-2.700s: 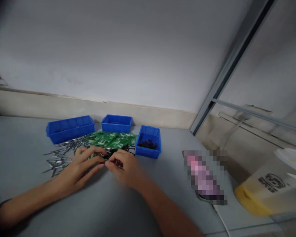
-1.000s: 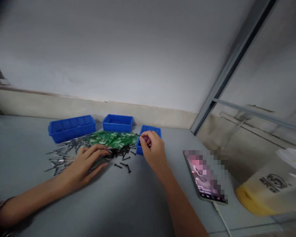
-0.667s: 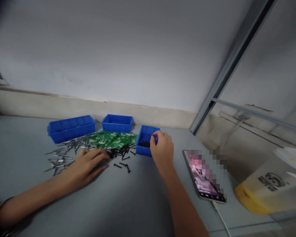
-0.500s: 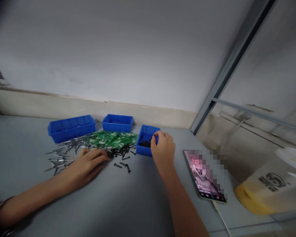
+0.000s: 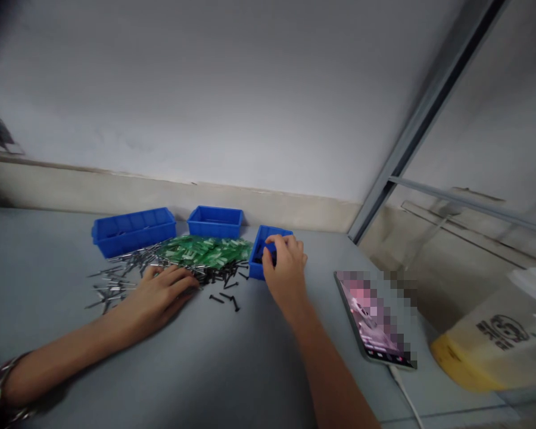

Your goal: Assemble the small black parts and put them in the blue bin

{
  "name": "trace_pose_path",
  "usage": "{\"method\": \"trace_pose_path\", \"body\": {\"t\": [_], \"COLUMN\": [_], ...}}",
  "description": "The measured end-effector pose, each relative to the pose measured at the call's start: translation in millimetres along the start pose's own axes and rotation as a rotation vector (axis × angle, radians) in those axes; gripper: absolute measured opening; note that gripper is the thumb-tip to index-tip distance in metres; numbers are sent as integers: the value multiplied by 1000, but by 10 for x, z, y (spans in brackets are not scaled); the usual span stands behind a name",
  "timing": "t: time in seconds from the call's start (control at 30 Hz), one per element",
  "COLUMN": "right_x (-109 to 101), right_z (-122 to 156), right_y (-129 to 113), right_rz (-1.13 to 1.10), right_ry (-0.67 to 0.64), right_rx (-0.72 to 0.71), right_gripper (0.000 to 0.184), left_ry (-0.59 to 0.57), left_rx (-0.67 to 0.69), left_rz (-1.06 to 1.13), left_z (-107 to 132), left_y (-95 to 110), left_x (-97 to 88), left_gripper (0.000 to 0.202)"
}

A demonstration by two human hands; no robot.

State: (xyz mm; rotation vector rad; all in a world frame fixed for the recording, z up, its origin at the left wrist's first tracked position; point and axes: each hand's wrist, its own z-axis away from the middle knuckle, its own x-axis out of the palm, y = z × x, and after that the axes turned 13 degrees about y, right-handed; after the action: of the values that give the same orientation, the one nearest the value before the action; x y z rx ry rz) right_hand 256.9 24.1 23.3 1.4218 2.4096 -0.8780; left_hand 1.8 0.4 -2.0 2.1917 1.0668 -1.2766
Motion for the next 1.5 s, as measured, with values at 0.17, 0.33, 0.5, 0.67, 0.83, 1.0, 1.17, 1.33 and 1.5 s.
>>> {"method": "trace_pose_path", "body": {"t": [0.17, 0.33, 0.5, 0.67, 0.83, 1.0, 1.17, 1.33, 1.5], "right_x": [30, 76, 102, 84, 73, 75, 118, 188, 193], "right_z": [29, 74, 122, 130, 130, 187, 287, 368, 372], "right_y": [-55, -114, -207, -271, -309, -439, -557, -594, -612], "right_rz": [-49, -78, -136, -181, -247, -338, -408, -424, -485], "right_ry": [-39, -94, -117, -88, -99, -163, -339, -447, -492], "right_rx": [-25, -35, -75, -67, -109, -170, -182, -218, -187], "right_gripper": [15, 15, 12, 11, 11, 11, 13, 21, 21], "left_ry": [-33, -53, -38, -17, -10, 43, 119, 182, 219], "left_rx": [-10, -31, -17, 72, 136, 116, 89, 133, 153], "left_rz": [31, 66, 55, -45, -79, -39, 37, 114, 79], "left_z": [-2, 12, 21, 14, -5, -22, -16, 10, 22], "left_y": [-15, -36, -54, -61, -37, -12, 17, 39, 70], "left_x": [11, 47, 86, 78, 42, 20, -27, -70, -88], "left_gripper": [20, 20, 19, 16, 18, 18, 18, 25, 23]}}
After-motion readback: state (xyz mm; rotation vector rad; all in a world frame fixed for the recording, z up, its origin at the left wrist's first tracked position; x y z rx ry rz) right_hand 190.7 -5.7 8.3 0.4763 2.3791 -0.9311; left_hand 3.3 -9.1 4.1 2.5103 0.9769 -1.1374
